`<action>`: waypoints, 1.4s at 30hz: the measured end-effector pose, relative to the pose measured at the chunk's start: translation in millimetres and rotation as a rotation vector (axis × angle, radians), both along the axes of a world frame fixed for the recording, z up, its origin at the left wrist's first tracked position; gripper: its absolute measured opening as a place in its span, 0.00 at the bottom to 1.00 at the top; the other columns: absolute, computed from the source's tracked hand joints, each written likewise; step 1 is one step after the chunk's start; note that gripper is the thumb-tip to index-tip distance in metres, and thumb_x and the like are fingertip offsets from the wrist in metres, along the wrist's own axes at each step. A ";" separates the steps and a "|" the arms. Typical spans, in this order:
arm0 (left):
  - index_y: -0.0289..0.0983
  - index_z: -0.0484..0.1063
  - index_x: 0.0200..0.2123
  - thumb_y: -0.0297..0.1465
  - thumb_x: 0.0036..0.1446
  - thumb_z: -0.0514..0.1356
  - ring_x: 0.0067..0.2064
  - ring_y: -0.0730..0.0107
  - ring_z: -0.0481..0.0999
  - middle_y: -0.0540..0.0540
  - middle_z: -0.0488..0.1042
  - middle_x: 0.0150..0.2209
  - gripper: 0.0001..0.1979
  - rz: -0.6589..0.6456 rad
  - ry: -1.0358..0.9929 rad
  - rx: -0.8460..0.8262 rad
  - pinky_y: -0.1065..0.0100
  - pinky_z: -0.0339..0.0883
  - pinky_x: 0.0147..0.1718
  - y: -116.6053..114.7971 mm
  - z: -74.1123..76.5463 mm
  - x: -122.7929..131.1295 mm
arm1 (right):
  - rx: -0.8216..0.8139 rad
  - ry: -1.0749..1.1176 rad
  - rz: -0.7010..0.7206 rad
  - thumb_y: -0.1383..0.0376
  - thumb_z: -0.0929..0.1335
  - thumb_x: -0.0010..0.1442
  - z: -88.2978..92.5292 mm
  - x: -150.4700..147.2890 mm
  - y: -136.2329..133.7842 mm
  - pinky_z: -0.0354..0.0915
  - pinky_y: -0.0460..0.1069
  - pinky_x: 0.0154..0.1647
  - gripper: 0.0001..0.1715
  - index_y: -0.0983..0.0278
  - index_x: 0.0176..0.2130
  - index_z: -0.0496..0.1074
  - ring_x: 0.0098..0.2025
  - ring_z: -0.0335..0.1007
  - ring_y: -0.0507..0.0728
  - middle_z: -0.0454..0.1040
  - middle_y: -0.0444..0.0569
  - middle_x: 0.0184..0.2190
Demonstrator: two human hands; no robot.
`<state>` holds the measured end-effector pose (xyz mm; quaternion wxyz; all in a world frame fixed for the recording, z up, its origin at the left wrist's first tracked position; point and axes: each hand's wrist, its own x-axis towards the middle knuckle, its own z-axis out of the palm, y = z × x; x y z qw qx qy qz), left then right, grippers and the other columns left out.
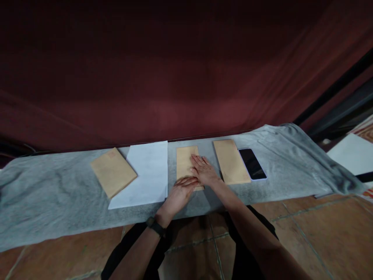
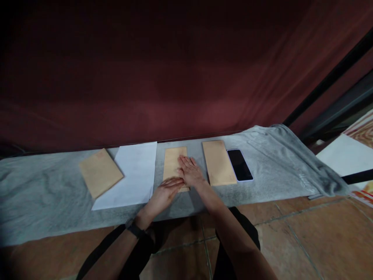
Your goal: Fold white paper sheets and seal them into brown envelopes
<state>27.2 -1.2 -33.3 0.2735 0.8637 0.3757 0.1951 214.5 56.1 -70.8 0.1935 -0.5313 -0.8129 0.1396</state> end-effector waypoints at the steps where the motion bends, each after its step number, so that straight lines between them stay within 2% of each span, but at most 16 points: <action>1: 0.46 0.75 0.56 0.31 0.69 0.52 0.61 0.61 0.71 0.46 0.75 0.58 0.17 -0.005 -0.013 -0.003 0.52 0.60 0.64 0.3 -0.4 0.1 | -0.003 -0.010 -0.032 0.58 0.58 0.72 0.5 -1.7 4.1 0.39 0.62 0.75 0.33 0.64 0.71 0.52 0.74 0.45 0.59 0.50 0.53 0.72; 4: 0.47 0.72 0.58 0.30 0.69 0.52 0.64 0.62 0.68 0.47 0.73 0.61 0.18 -0.018 -0.042 -0.007 0.53 0.59 0.65 0.1 -6.2 -2.9 | -0.010 -0.016 -0.097 0.57 0.57 0.73 2.7 -5.9 13.0 0.38 0.63 0.74 0.34 0.65 0.72 0.51 0.74 0.44 0.61 0.49 0.54 0.72; 7: 0.45 0.67 0.63 0.31 0.68 0.55 0.68 0.60 0.63 0.46 0.68 0.65 0.21 0.032 -0.004 0.018 0.51 0.56 0.67 -0.1 -15.7 -9.7 | -0.010 -0.021 -0.103 0.57 0.56 0.73 5.1 -7.0 15.0 0.37 0.64 0.74 0.34 0.68 0.72 0.50 0.74 0.43 0.62 0.48 0.55 0.72; 11: 0.38 0.59 0.68 0.36 0.67 0.57 0.72 0.54 0.53 0.38 0.57 0.70 0.28 0.138 0.098 0.073 0.48 0.50 0.69 0.4 -25.1 -19.0 | -0.016 -0.066 -0.048 0.57 0.55 0.73 8.3 -3.0 6.6 0.38 0.62 0.74 0.34 0.68 0.72 0.51 0.74 0.44 0.62 0.48 0.55 0.72; 14: 0.38 0.55 0.69 0.39 0.65 0.59 0.73 0.53 0.50 0.37 0.55 0.71 0.33 0.118 0.127 0.091 0.48 0.50 0.69 1.5 -25.8 -25.0 | -0.028 -0.118 0.010 0.58 0.55 0.73 10.4 1.2 -5.4 0.41 0.60 0.74 0.33 0.68 0.72 0.51 0.74 0.44 0.60 0.49 0.55 0.72; 16: 0.40 0.56 0.69 0.38 0.62 0.63 0.72 0.53 0.51 0.38 0.56 0.71 0.35 0.079 0.117 0.093 0.48 0.51 0.69 2.6 -23.2 -29.5 | -0.043 -0.147 0.052 0.58 0.54 0.74 11.4 4.2 -14.1 0.41 0.60 0.74 0.33 0.68 0.72 0.51 0.74 0.45 0.58 0.50 0.55 0.72; 19: 0.43 0.64 0.63 0.31 0.59 0.65 0.70 0.55 0.59 0.41 0.63 0.68 0.29 0.032 0.061 0.062 0.50 0.56 0.67 4.5 -16.3 -36.9 | -0.074 -0.125 0.130 0.58 0.55 0.74 13.3 10.2 -25.8 0.42 0.60 0.74 0.31 0.65 0.71 0.53 0.74 0.44 0.58 0.51 0.53 0.72; 22: 0.42 0.72 0.50 0.26 0.59 0.63 0.65 0.58 0.67 0.42 0.71 0.61 0.16 0.024 -0.043 -0.008 0.54 0.63 0.63 6.0 -8.6 -42.1 | -0.122 0.002 0.196 0.59 0.56 0.75 16.9 18.4 -34.7 0.47 0.60 0.73 0.27 0.61 0.68 0.61 0.72 0.50 0.56 0.58 0.50 0.70; 25: 0.40 0.71 0.37 0.25 0.60 0.61 0.62 0.60 0.70 0.42 0.73 0.56 0.05 0.036 -0.116 -0.077 0.58 0.66 0.59 6.6 -3.6 -42.3 | -0.135 0.146 0.275 0.60 0.60 0.73 21.2 24.8 -43.1 0.50 0.60 0.71 0.21 0.59 0.61 0.69 0.69 0.58 0.56 0.67 0.50 0.65; 28: 0.40 0.68 0.33 0.24 0.61 0.59 0.60 0.59 0.70 0.42 0.73 0.55 0.06 0.051 -0.128 -0.089 0.57 0.66 0.58 6.6 -3.7 -38.6 | -0.094 0.198 0.306 0.62 0.68 0.67 23.0 25.0 -52.0 0.50 0.61 0.71 0.20 0.59 0.58 0.70 0.67 0.60 0.57 0.70 0.52 0.63; 32: 0.40 0.67 0.32 0.23 0.60 0.57 0.58 0.58 0.70 0.41 0.72 0.54 0.07 0.107 -0.101 -0.055 0.54 0.66 0.57 5.6 -9.4 -34.2 | -0.038 0.167 0.228 0.68 0.66 0.66 21.1 16.8 -62.3 0.51 0.62 0.71 0.21 0.61 0.58 0.69 0.67 0.61 0.57 0.69 0.52 0.63; 36: 0.39 0.70 0.39 0.25 0.61 0.57 0.59 0.56 0.69 0.40 0.70 0.56 0.05 0.204 -0.062 0.024 0.52 0.67 0.58 1.2 -16.0 -32.3 | 0.041 0.062 0.152 0.70 0.61 0.69 17.2 0.5 -79.2 0.50 0.63 0.72 0.23 0.64 0.61 0.67 0.68 0.58 0.58 0.68 0.54 0.64; 39: 0.38 0.68 0.53 0.26 0.64 0.54 0.67 0.54 0.62 0.37 0.63 0.65 0.15 0.229 0.011 0.098 0.50 0.62 0.62 -4.4 -20.6 -29.9 | 0.100 -0.035 0.142 0.64 0.61 0.71 11.6 -16.2 -100.4 0.52 0.61 0.72 0.26 0.68 0.65 0.63 0.71 0.54 0.61 0.63 0.58 0.67; 42: 0.37 0.61 0.64 0.28 0.67 0.50 0.72 0.51 0.51 0.36 0.54 0.71 0.23 0.252 0.157 0.173 0.48 0.56 0.66 -10.1 -25.2 -27.1 | 0.165 -0.085 0.141 0.56 0.62 0.71 5.4 -27.9 -119.5 0.52 0.61 0.72 0.36 0.74 0.69 0.56 0.73 0.48 0.63 0.56 0.62 0.70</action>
